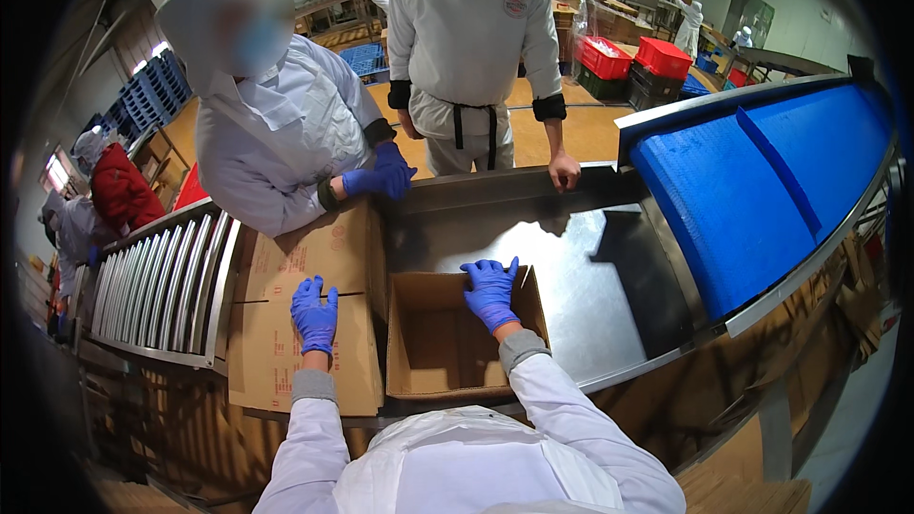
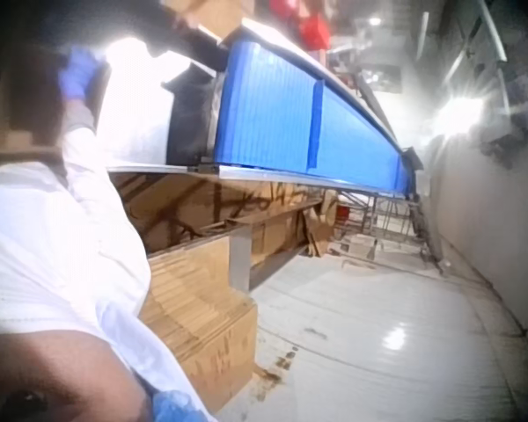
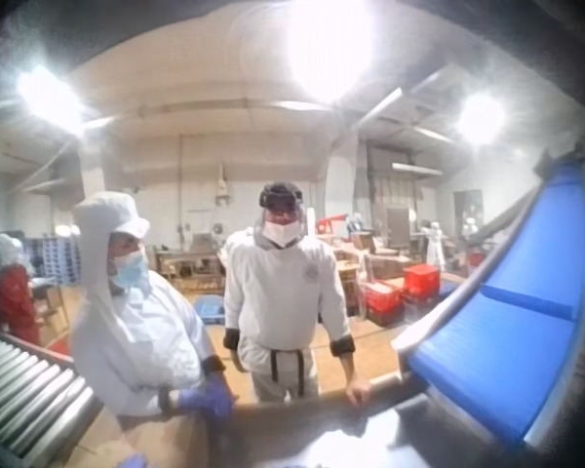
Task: The person assembles a cardboard box by folding and tucking the flaps into place on a metal table. They handle the box with gloved hands, ensuring the sides are properly aligned and secured.
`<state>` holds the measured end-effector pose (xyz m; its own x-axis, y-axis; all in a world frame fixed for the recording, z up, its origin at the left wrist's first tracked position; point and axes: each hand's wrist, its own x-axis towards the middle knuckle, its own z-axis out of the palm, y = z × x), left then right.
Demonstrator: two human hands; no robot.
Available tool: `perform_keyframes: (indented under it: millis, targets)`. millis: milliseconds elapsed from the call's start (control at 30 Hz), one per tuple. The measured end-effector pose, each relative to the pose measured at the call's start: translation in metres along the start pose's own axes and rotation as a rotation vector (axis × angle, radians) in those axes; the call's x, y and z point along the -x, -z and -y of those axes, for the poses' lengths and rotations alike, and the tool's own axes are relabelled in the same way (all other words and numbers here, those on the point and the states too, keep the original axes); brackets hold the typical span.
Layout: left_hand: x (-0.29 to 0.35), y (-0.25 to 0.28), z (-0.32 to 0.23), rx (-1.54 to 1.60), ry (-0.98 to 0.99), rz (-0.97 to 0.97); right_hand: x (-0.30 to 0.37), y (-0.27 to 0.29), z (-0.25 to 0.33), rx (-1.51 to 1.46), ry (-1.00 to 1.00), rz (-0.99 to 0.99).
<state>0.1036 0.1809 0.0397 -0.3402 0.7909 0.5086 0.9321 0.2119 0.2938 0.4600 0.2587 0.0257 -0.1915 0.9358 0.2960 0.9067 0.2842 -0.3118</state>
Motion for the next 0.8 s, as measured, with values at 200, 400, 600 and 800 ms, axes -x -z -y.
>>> perform_keyframes:
  millis: [200, 400, 600, 800]
  targets:
    - [0.003, -0.002, 0.003, -0.006, -0.014, -0.024, 0.003, -0.001, 0.001, 0.010, 0.009, -0.030]
    - [-0.001, 0.001, 0.003, 0.010, -0.030, -0.027, 0.002, 0.003, 0.006, 0.048, -0.008, 0.013]
    - [-0.001, -0.001, 0.005, 0.028, -0.025, -0.028, 0.003, 0.003, 0.009, 0.105, -0.019, 0.074]
    - [-0.004, 0.000, 0.005, 0.078, -0.026, 0.017, 0.006, 0.005, 0.010, 0.175, -0.041, 0.170]
